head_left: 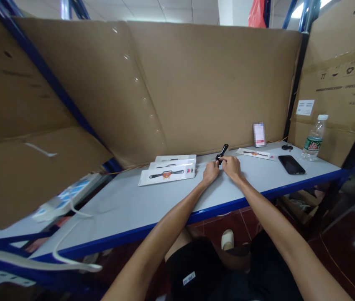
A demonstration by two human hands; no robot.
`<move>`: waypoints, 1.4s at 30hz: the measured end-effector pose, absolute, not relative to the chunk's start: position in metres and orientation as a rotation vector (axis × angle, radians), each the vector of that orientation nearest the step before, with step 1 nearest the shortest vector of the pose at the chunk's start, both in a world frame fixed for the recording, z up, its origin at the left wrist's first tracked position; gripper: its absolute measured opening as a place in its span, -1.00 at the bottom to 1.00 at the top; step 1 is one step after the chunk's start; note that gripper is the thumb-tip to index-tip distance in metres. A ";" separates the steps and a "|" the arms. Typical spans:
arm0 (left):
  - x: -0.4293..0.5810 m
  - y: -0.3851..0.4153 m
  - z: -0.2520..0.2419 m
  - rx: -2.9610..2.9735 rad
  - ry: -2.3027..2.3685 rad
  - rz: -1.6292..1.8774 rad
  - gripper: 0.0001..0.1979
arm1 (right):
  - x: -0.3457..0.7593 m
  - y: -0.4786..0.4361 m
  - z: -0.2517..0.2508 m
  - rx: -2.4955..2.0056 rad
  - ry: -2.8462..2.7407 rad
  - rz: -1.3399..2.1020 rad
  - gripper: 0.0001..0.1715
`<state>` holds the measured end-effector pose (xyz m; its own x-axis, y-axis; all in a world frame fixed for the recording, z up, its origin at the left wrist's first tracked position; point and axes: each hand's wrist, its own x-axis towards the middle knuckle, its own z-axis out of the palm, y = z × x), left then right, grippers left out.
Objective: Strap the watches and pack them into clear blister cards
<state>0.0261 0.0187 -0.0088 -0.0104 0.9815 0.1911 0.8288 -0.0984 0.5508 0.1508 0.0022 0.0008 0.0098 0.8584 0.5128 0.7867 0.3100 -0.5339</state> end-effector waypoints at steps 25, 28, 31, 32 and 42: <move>0.031 0.008 -0.008 2.120 1.953 0.726 -0.50 | 0.152 0.011 -0.005 -1.605 -1.681 0.102 -0.78; 0.031 0.011 -0.009 2.086 1.991 0.738 -0.49 | 0.151 0.010 -0.005 -1.567 -1.746 0.114 -0.79; 0.030 0.013 -0.009 2.052 2.011 0.754 -0.49 | 0.151 0.008 -0.003 -1.566 -1.762 0.099 -0.79; 0.030 0.014 -0.009 2.043 2.015 0.758 -0.49 | 0.153 0.008 -0.003 -1.598 -1.735 0.089 -0.78; 0.025 0.015 -0.011 2.050 1.889 0.803 -0.56 | 0.168 0.006 -0.005 -1.927 -1.666 0.095 -0.67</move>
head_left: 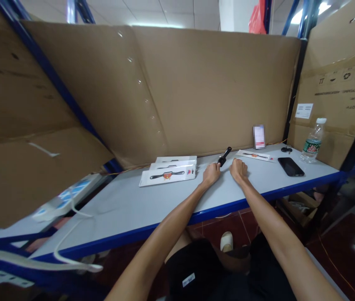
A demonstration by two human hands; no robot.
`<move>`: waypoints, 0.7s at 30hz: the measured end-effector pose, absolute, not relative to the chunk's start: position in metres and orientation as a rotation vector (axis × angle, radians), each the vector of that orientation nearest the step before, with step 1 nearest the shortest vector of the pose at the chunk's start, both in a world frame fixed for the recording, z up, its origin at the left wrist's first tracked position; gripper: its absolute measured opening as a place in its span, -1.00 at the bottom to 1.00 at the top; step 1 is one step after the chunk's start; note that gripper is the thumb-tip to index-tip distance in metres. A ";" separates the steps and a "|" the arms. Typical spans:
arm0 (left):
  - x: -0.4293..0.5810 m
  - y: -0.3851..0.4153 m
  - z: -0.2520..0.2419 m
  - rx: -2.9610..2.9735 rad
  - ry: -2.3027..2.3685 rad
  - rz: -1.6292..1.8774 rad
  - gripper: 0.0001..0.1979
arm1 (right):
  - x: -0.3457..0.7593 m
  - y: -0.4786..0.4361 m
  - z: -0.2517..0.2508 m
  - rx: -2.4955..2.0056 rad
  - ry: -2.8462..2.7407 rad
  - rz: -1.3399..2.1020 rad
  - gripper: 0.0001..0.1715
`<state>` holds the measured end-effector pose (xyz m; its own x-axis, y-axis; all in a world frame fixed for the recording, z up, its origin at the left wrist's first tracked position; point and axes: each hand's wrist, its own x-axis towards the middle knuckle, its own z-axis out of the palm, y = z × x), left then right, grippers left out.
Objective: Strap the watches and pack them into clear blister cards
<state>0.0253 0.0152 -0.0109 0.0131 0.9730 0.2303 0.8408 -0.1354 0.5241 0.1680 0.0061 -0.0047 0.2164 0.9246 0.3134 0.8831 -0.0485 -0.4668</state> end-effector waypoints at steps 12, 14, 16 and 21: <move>0.021 0.017 -0.013 1.357 0.994 1.106 -0.63 | 0.156 0.022 -0.002 -1.239 -1.373 0.841 -0.61; 0.020 0.016 -0.013 1.302 0.935 1.115 -0.63 | 0.156 0.024 -0.002 -1.163 -1.310 0.939 -0.66; 0.019 0.015 -0.012 1.258 0.912 1.119 -0.64 | 0.156 0.026 -0.002 -1.132 -1.278 0.999 -0.72; 0.021 0.016 -0.011 1.218 0.930 1.125 -0.66 | 0.152 0.030 -0.006 -1.214 -1.299 0.883 -0.74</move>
<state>0.0211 0.0160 -0.0110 0.2194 0.9748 0.0395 -0.1451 -0.0074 0.9894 0.1521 0.0297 -0.0058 0.1218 0.9685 0.2173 0.1540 0.1978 -0.9681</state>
